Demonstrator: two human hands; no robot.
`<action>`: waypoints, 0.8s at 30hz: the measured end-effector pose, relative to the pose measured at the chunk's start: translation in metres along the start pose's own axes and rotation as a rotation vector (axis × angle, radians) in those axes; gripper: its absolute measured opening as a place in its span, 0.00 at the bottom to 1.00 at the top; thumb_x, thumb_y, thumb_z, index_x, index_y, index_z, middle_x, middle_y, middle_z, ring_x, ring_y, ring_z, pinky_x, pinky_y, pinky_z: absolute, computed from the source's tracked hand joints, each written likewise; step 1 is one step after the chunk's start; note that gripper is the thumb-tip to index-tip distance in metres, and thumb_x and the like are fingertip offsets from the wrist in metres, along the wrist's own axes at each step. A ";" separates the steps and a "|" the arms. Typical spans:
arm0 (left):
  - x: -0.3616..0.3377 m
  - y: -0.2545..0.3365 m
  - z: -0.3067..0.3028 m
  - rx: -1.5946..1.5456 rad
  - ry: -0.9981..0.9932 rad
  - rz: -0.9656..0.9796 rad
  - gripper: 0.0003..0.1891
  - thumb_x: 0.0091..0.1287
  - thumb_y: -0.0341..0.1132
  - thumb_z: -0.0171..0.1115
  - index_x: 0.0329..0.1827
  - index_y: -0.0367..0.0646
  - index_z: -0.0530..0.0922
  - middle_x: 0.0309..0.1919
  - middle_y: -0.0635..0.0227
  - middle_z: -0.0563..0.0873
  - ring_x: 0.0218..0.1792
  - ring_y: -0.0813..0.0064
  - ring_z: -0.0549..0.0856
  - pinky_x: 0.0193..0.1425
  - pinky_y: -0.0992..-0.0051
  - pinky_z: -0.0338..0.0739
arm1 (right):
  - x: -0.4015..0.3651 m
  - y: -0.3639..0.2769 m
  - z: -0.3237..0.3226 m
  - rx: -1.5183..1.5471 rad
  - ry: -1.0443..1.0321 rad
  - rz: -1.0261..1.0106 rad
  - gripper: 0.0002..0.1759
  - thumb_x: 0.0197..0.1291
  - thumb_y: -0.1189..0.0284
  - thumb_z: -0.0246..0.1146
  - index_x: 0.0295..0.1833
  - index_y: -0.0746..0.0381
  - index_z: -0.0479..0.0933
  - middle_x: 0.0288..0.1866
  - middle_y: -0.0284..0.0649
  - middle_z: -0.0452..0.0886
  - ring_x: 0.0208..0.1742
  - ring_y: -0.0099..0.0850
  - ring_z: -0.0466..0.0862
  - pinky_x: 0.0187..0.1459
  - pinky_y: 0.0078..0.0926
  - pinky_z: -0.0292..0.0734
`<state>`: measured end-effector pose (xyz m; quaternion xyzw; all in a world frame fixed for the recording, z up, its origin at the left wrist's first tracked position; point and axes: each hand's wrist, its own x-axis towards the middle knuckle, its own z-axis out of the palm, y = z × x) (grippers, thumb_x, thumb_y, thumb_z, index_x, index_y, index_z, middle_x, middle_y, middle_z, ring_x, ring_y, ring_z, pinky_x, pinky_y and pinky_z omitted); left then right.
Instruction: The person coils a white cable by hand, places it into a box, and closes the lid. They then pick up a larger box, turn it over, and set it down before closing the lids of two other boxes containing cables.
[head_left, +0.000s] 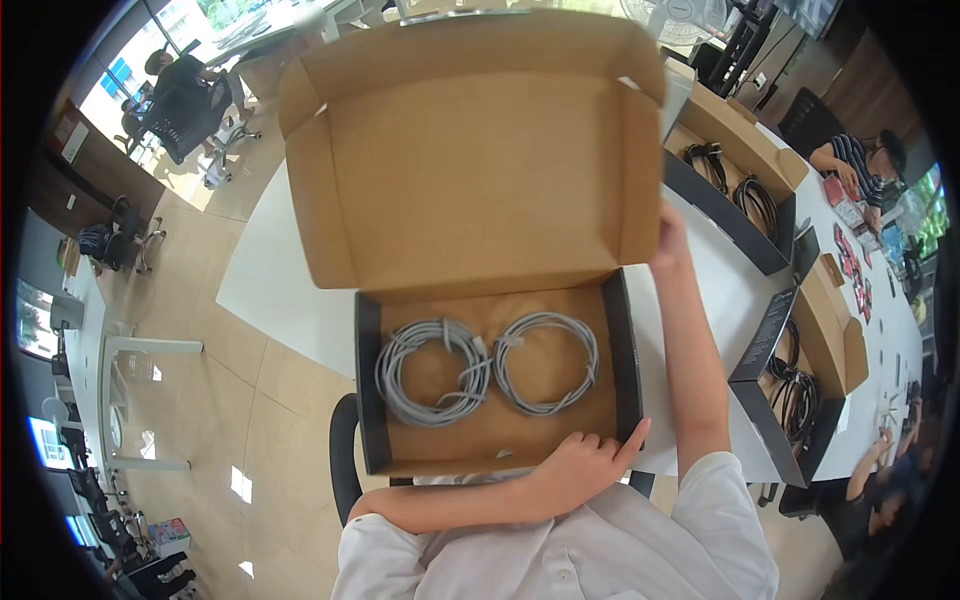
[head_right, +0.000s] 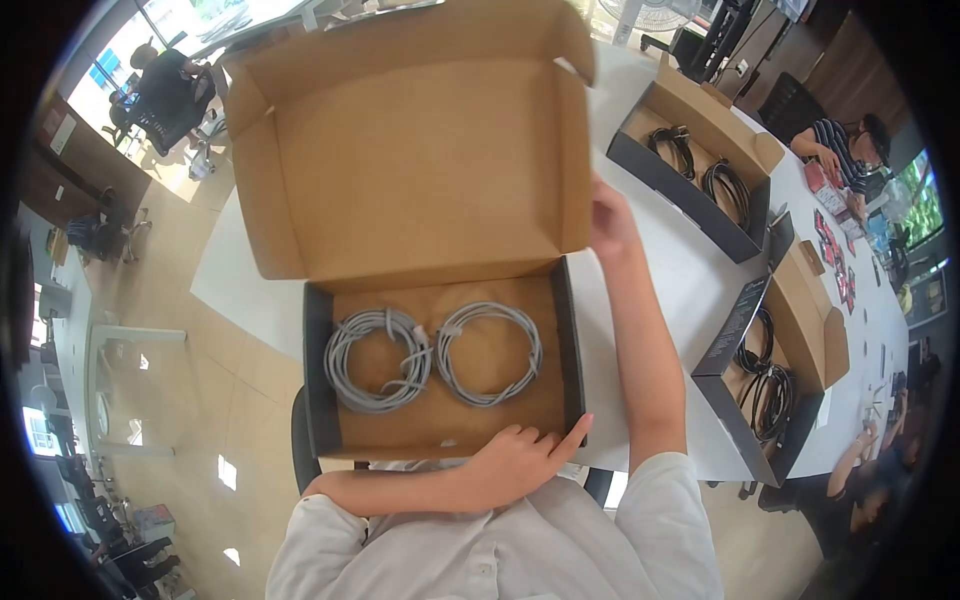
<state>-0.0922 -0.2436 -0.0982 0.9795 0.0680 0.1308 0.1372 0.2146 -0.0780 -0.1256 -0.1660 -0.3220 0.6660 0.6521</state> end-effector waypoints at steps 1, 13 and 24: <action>0.005 -0.004 0.002 -0.003 -0.013 0.016 0.35 0.59 0.30 0.59 0.73 0.34 0.66 0.21 0.72 0.74 0.20 0.77 0.73 0.25 0.76 0.68 | -0.004 -0.010 -0.003 -0.033 -0.073 -0.029 0.23 0.61 0.71 0.60 0.62 0.64 0.73 0.52 0.39 0.82 0.51 0.30 0.82 0.53 0.29 0.78; 0.021 -0.050 -0.062 -0.388 0.284 -0.025 0.27 0.64 0.40 0.66 0.65 0.42 0.73 0.58 0.60 0.78 0.58 0.58 0.76 0.61 0.61 0.70 | -0.076 -0.055 0.073 -0.725 0.317 -0.248 0.22 0.69 0.64 0.61 0.66 0.59 0.71 0.54 0.30 0.80 0.55 0.23 0.79 0.61 0.28 0.70; -0.067 -0.113 -0.064 -0.036 0.184 -0.785 0.38 0.68 0.55 0.61 0.74 0.38 0.64 0.77 0.41 0.53 0.71 0.30 0.61 0.70 0.49 0.66 | -0.073 -0.026 0.105 -0.692 0.411 -0.348 0.24 0.73 0.62 0.57 0.70 0.57 0.69 0.57 0.26 0.79 0.57 0.20 0.77 0.61 0.27 0.68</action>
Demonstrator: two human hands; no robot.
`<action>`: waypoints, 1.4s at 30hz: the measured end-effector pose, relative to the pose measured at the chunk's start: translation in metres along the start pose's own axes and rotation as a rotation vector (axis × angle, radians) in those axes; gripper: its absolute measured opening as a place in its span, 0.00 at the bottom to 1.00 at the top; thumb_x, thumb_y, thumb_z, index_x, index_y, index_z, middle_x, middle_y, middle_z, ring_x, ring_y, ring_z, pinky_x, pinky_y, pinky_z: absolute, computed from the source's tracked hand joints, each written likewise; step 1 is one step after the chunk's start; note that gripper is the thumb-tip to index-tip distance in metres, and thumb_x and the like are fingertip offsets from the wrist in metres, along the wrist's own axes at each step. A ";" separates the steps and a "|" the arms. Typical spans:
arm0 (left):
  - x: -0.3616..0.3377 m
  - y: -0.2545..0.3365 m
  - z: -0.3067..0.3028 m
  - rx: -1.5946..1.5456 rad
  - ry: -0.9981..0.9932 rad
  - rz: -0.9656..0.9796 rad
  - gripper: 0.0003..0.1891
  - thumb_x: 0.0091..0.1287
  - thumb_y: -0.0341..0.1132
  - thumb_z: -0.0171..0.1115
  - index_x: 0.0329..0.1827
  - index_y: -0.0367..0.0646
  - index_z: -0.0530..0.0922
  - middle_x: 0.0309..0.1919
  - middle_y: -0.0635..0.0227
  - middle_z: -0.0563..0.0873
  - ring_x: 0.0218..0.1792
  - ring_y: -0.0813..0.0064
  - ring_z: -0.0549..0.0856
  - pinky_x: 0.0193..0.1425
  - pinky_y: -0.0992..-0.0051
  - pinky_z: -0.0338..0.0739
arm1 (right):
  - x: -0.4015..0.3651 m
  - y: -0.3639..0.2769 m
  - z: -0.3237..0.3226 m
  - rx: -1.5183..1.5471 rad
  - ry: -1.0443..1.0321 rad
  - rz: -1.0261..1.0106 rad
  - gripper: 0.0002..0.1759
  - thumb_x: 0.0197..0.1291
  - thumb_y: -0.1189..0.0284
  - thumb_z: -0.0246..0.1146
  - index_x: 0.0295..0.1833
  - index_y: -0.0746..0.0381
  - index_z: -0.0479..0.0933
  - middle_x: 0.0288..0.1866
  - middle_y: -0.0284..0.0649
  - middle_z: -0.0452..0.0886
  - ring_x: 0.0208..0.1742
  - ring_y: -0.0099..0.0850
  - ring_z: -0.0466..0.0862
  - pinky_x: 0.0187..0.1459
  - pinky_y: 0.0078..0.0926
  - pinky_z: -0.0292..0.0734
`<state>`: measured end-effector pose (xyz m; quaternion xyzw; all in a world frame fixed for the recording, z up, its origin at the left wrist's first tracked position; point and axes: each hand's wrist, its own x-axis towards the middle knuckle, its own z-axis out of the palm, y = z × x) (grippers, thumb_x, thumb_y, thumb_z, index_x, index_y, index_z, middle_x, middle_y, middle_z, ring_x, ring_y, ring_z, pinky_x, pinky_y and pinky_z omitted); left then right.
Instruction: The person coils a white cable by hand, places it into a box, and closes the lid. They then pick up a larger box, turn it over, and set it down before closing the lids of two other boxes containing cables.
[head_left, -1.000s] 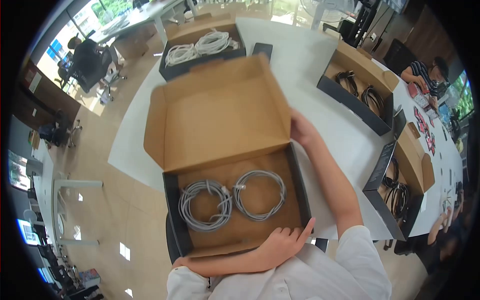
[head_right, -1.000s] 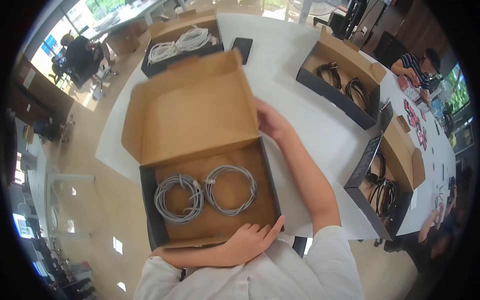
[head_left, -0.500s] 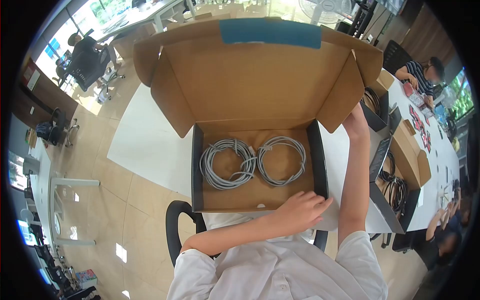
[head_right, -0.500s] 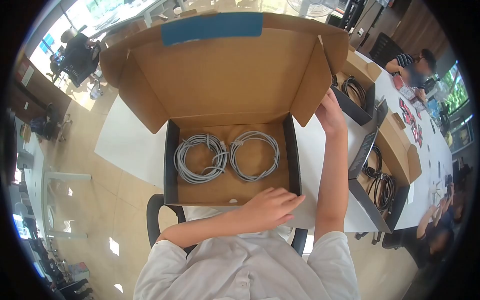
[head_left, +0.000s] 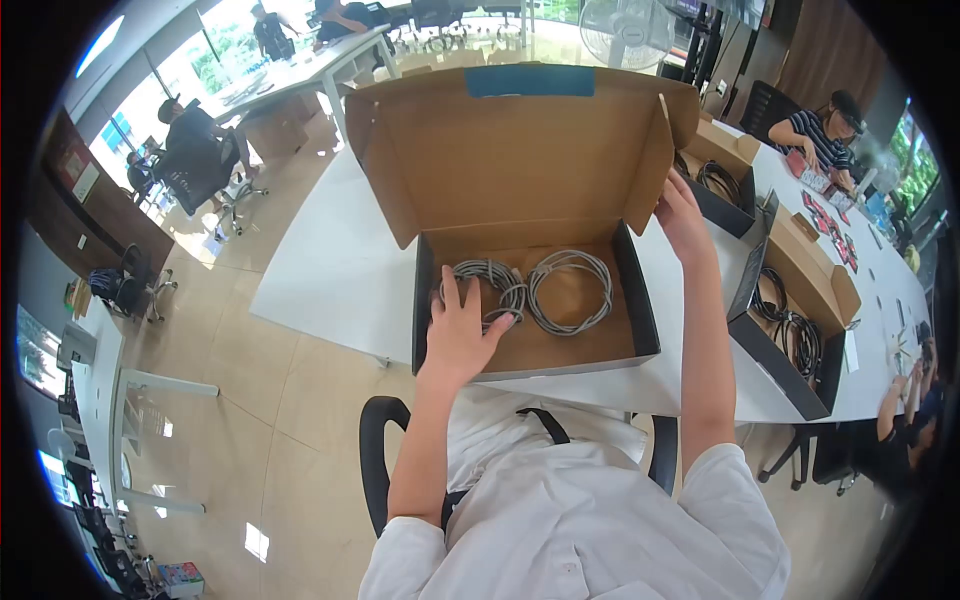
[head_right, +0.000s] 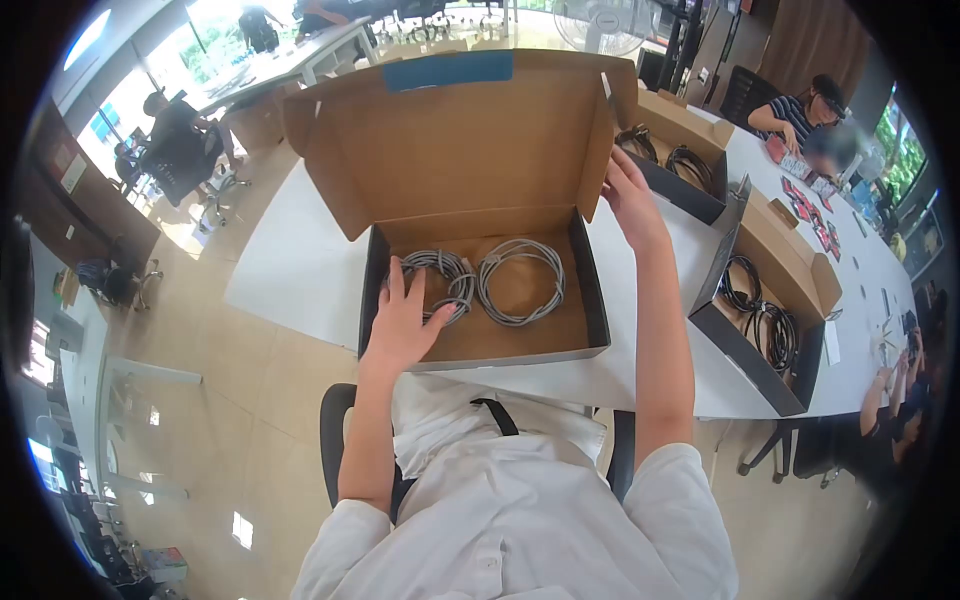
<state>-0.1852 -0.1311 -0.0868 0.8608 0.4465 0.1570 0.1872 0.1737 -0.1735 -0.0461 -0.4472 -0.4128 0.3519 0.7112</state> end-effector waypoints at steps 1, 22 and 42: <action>0.001 -0.006 -0.006 -0.054 -0.060 0.028 0.38 0.67 0.55 0.62 0.73 0.37 0.65 0.78 0.41 0.51 0.73 0.33 0.60 0.73 0.54 0.65 | -0.002 0.000 0.003 0.008 0.017 -0.013 0.24 0.73 0.62 0.56 0.70 0.57 0.69 0.57 0.26 0.79 0.56 0.20 0.77 0.61 0.27 0.67; -0.042 -0.051 -0.050 -0.933 0.633 -0.112 0.16 0.73 0.35 0.52 0.60 0.40 0.76 0.52 0.61 0.86 0.53 0.71 0.83 0.60 0.70 0.75 | -0.049 0.011 -0.011 0.023 -0.081 0.003 0.28 0.71 0.65 0.59 0.74 0.57 0.64 0.62 0.29 0.77 0.62 0.23 0.75 0.66 0.29 0.66; -0.011 -0.076 -0.040 -1.045 0.319 -0.008 0.34 0.76 0.59 0.37 0.71 0.42 0.71 0.67 0.63 0.75 0.67 0.67 0.69 0.70 0.62 0.60 | -0.067 0.035 -0.023 -0.001 -0.010 0.160 0.23 0.62 0.68 0.69 0.61 0.59 0.74 0.55 0.33 0.80 0.57 0.28 0.79 0.63 0.33 0.73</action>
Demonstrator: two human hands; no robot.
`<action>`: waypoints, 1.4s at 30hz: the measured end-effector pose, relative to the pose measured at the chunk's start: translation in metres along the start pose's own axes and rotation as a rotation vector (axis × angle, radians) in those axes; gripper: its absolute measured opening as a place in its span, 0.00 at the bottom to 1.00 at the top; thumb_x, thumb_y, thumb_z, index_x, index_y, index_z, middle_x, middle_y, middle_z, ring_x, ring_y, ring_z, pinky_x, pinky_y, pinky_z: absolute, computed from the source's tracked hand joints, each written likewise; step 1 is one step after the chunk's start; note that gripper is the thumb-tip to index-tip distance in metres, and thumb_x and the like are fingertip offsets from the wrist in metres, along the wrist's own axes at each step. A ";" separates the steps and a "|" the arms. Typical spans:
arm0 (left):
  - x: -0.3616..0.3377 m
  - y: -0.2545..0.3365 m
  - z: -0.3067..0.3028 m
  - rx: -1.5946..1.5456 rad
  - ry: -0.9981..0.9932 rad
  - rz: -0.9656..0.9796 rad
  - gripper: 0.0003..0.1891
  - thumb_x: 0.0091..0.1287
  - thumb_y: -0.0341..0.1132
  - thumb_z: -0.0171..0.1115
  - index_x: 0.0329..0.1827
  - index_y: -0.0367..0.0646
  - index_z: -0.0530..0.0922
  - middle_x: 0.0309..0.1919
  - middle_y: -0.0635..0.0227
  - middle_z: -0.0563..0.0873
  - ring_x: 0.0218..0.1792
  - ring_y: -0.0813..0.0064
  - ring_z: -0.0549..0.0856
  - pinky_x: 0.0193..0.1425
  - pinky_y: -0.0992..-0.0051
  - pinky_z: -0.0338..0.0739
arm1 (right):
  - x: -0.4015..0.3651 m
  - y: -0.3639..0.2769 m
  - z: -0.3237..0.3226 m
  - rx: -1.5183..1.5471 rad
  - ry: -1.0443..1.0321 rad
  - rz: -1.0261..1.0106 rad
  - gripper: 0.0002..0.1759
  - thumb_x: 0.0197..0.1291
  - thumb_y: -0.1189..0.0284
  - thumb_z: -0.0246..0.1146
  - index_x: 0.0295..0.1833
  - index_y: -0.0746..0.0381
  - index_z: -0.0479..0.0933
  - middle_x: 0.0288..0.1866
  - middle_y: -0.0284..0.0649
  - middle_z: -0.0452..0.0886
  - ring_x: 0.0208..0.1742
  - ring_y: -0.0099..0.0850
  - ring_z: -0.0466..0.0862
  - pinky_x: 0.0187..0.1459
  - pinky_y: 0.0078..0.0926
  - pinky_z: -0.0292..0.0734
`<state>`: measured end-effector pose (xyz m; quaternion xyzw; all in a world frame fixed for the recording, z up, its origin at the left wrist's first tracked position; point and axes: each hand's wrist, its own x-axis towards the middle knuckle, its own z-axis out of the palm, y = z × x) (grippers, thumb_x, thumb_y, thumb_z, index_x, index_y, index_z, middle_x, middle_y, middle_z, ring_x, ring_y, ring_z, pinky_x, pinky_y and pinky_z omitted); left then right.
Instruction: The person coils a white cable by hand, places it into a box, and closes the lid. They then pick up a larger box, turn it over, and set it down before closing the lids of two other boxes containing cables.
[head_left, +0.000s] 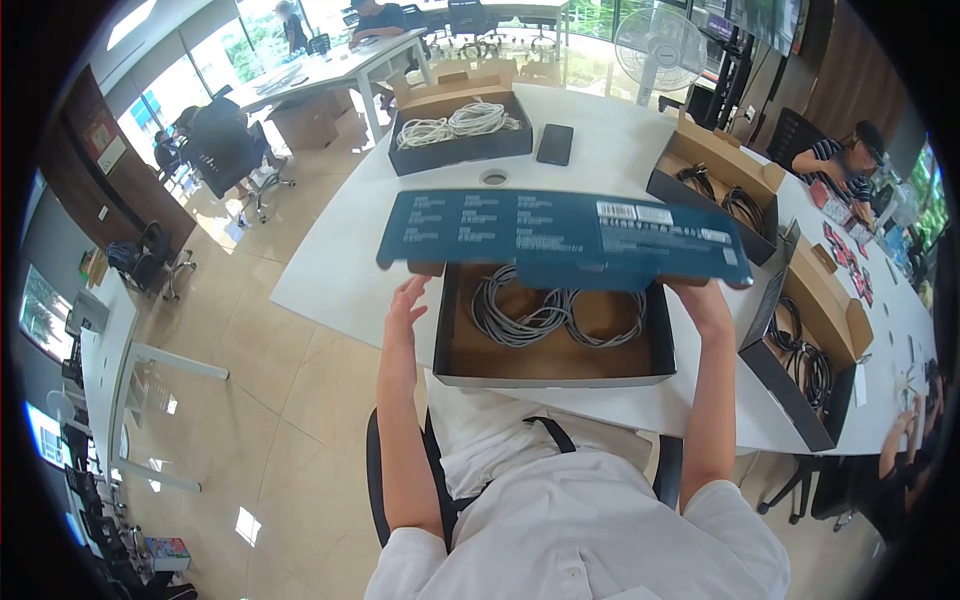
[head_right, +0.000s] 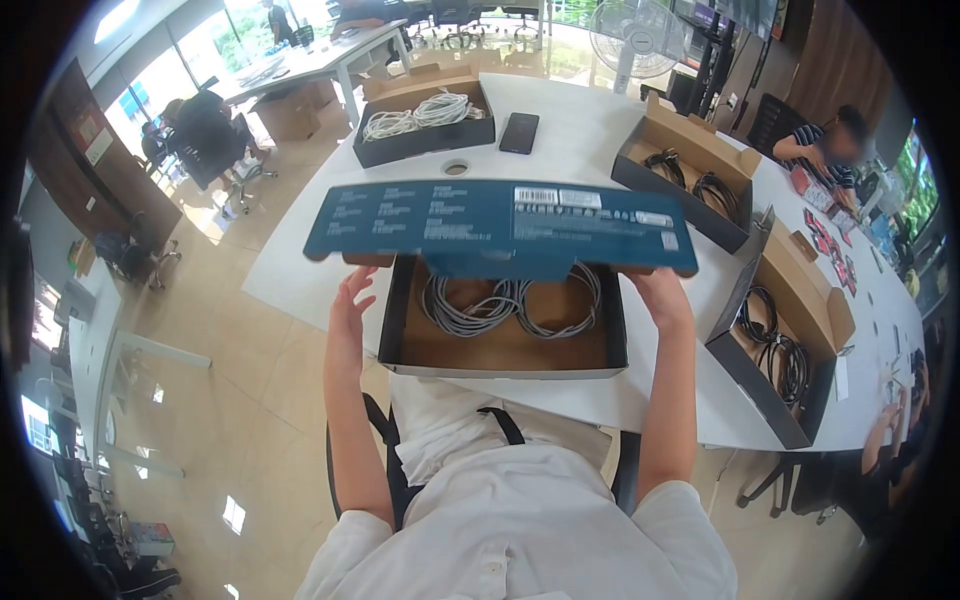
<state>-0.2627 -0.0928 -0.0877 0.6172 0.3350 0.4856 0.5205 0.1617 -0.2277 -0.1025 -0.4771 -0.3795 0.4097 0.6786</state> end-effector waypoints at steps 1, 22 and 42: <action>0.000 0.000 0.002 -0.020 0.008 -0.008 0.34 0.77 0.59 0.36 0.72 0.40 0.71 0.68 0.62 0.74 0.67 0.65 0.69 0.72 0.61 0.59 | -0.001 -0.004 0.005 0.022 0.011 0.020 0.25 0.62 0.68 0.69 0.63 0.61 0.72 0.57 0.35 0.79 0.59 0.30 0.78 0.65 0.36 0.72; -0.057 0.007 -0.021 0.146 -0.002 -0.212 0.18 0.75 0.37 0.53 0.59 0.32 0.78 0.51 0.59 0.86 0.55 0.71 0.83 0.60 0.73 0.73 | -0.067 -0.020 -0.008 -0.418 -0.013 0.166 0.36 0.65 0.70 0.63 0.77 0.60 0.60 0.68 0.50 0.73 0.69 0.38 0.73 0.70 0.35 0.65; -0.110 0.024 0.024 0.740 0.041 -0.089 0.27 0.75 0.42 0.57 0.69 0.32 0.70 0.40 0.56 0.87 0.38 0.74 0.81 0.46 0.75 0.76 | -0.161 -0.027 0.063 -0.886 0.070 0.177 0.37 0.70 0.62 0.58 0.76 0.69 0.56 0.50 0.58 0.83 0.52 0.48 0.84 0.58 0.32 0.73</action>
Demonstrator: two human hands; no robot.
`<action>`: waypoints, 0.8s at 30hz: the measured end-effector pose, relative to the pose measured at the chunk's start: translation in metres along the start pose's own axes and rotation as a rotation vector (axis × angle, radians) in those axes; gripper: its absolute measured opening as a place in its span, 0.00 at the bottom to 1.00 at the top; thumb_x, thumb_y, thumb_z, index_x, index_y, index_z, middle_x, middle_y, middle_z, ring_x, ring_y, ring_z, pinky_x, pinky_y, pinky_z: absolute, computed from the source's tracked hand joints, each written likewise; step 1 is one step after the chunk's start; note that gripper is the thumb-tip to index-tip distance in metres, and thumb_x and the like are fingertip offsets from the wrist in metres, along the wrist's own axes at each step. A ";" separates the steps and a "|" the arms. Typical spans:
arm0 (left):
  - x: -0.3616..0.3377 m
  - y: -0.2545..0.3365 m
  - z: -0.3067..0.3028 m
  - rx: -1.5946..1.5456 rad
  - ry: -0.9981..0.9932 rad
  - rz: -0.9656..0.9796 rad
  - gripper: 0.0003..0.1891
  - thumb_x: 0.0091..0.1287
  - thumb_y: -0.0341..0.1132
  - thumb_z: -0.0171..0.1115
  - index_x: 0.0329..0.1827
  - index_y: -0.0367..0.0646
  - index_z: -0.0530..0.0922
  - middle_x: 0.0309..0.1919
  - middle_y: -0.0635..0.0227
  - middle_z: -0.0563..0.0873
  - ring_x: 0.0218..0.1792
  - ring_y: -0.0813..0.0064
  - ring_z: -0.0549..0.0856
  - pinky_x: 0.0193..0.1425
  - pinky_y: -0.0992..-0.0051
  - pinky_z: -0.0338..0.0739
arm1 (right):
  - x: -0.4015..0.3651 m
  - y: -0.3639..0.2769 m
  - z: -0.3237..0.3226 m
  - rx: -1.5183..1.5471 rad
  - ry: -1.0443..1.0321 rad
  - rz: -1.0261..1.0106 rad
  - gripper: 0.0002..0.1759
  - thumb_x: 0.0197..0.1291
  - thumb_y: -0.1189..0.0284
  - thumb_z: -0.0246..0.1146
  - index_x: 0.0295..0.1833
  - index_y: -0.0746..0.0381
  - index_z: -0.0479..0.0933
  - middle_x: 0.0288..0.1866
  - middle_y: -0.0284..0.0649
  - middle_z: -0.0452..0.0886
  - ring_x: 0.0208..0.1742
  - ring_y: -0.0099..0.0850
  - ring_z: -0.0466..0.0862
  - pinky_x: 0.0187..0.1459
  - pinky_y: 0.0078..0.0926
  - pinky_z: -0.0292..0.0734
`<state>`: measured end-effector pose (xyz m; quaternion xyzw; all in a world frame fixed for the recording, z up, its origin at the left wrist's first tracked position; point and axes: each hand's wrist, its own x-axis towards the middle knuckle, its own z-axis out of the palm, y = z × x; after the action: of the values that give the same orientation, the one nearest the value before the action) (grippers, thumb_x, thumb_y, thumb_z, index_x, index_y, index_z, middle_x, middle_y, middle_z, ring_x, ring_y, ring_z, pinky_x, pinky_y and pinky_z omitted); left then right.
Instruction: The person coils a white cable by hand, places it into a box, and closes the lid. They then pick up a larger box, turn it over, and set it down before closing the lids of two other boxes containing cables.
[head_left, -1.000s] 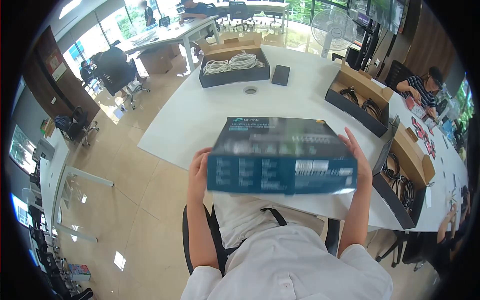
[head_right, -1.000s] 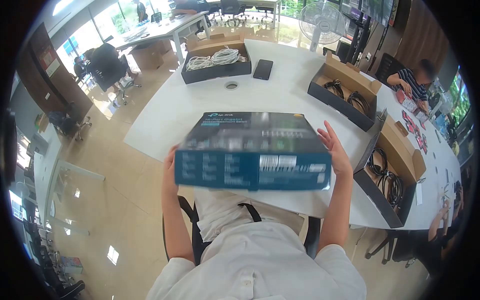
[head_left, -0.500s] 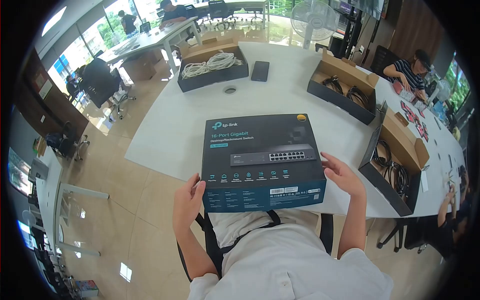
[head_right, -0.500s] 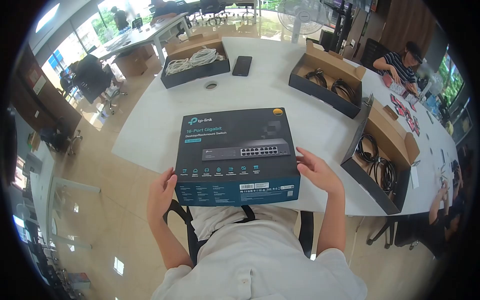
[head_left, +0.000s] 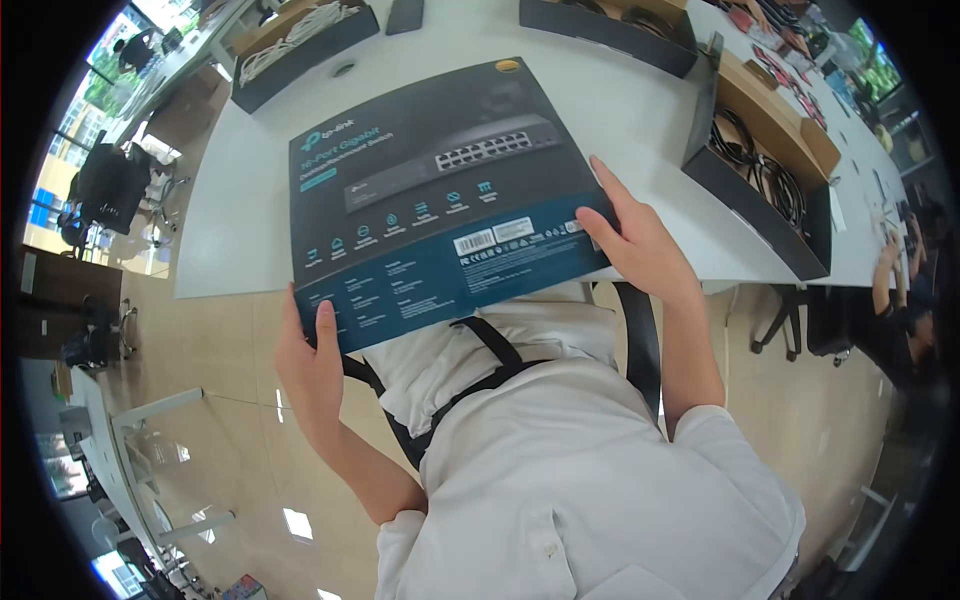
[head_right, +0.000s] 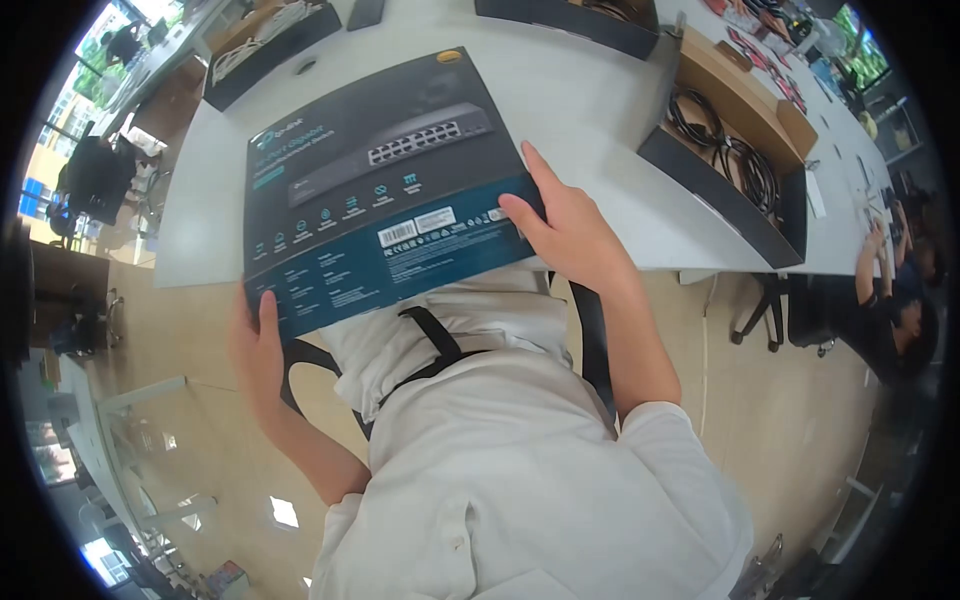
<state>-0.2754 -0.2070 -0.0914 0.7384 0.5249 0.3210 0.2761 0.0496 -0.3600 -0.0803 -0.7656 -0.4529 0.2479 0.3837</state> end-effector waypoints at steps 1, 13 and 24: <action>-0.003 0.006 -0.001 0.041 0.007 -0.011 0.27 0.74 0.42 0.57 0.69 0.32 0.70 0.41 0.55 0.87 0.37 0.73 0.82 0.46 0.75 0.77 | -0.001 0.003 0.003 -0.019 0.039 -0.024 0.37 0.70 0.61 0.58 0.76 0.70 0.56 0.49 0.59 0.83 0.52 0.49 0.84 0.57 0.32 0.73; -0.009 0.016 -0.012 0.178 0.000 0.012 0.30 0.73 0.45 0.57 0.69 0.30 0.69 0.34 0.51 0.87 0.36 0.62 0.86 0.45 0.69 0.77 | -0.009 0.003 0.007 -0.003 0.116 -0.085 0.33 0.70 0.61 0.58 0.72 0.70 0.63 0.39 0.51 0.84 0.40 0.38 0.83 0.48 0.29 0.75; 0.011 -0.013 0.015 0.002 0.019 0.099 0.28 0.76 0.42 0.53 0.72 0.33 0.62 0.61 0.47 0.75 0.58 0.53 0.79 0.62 0.62 0.73 | -0.005 0.010 0.033 -0.104 0.280 -0.153 0.31 0.69 0.64 0.61 0.73 0.66 0.64 0.44 0.51 0.84 0.40 0.42 0.84 0.49 0.32 0.76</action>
<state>-0.2688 -0.1936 -0.1090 0.7607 0.4906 0.3407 0.2540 0.0286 -0.3550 -0.1079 -0.7750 -0.4640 0.0849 0.4206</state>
